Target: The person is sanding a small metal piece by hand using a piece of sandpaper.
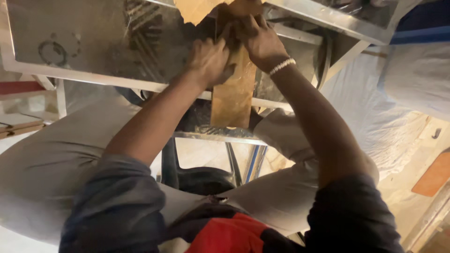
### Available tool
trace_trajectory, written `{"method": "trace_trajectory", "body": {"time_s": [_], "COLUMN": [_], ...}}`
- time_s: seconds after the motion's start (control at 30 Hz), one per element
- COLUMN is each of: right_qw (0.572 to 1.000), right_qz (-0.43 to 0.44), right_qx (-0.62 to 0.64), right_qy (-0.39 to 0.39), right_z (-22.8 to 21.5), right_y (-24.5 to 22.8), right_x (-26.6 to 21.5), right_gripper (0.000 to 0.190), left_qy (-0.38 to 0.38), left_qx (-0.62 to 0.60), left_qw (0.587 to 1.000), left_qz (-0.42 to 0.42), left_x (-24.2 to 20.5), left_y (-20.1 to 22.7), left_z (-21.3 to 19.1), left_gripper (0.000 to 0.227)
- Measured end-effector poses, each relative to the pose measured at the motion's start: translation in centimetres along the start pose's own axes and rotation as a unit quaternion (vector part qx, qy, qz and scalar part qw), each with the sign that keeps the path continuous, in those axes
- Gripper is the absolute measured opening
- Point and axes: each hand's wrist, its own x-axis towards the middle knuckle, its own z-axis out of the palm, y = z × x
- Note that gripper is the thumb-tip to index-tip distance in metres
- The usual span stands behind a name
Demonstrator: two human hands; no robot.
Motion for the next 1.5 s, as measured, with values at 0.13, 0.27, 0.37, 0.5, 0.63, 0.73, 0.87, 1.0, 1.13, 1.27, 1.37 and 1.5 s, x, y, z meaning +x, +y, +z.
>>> {"method": "trace_trajectory", "body": {"time_s": [0.13,0.27,0.37,0.5,0.63,0.73,0.87,1.0,1.13,1.27,1.37,1.5], "right_qw": [0.999,0.994,0.984,0.996,0.997,0.994,0.991,0.991,0.991,0.991,0.977,0.916], "right_qz": [-0.008,-0.078,-0.133,-0.052,-0.027,-0.11,-0.101,-0.075,0.086,-0.118,-0.086,-0.031], "right_qx": [0.034,0.006,-0.115,-0.065,0.055,-0.022,-0.059,-0.087,0.064,0.001,0.176,0.396], "right_qy": [0.031,-0.076,-0.019,0.023,0.041,-0.004,0.059,0.073,-0.081,-0.066,-0.083,0.06], "right_z": [0.8,1.8,1.6,-1.4,-1.0,0.8,0.8,-0.8,0.1,0.2,-3.4,-8.9], "right_y": [-1.4,-5.4,-3.3,1.3,-0.1,-2.9,0.3,2.5,-1.5,-8.1,-9.2,-10.5], "right_x": [-1.5,-9.6,-8.0,-1.3,-3.3,-8.7,-5.3,-1.6,-6.7,-14.4,-17.5,-18.5], "right_gripper": [0.033,0.047,0.05,0.046,0.04,0.038,0.042,0.048,0.039,0.039,0.028,0.032], "left_qy": [-0.078,-0.122,-0.083,-0.091,-0.066,-0.078,-0.155,-0.025,-0.1,0.125,0.044,0.213], "left_qx": [-0.009,-0.068,-0.051,-0.037,-0.022,-0.086,-0.128,-0.054,-0.116,-0.177,-0.112,-0.262], "left_qw": [0.997,0.99,0.995,0.995,0.997,0.993,0.977,0.998,0.987,0.972,0.991,0.941], "left_qz": [-0.009,0.014,0.014,-0.017,0.022,0.013,-0.073,-0.032,-0.046,0.096,0.051,-0.007], "left_x": [-1.8,-8.4,-6.6,1.0,-1.1,-5.7,-2.7,2.2,-2.3,-11.0,-12.5,-12.3], "left_y": [1.1,4.5,5.4,2.3,3.0,6.0,5.1,2.8,4.9,8.4,8.9,5.5], "left_z": [-0.1,-0.2,0.4,-0.5,-1.4,-1.9,-1.3,0.1,1.0,-0.9,-4.4,-13.1], "left_gripper": [0.051,0.094,0.083,0.06,0.069,0.091,0.112,0.083,0.108,0.068,0.038,0.027]}}
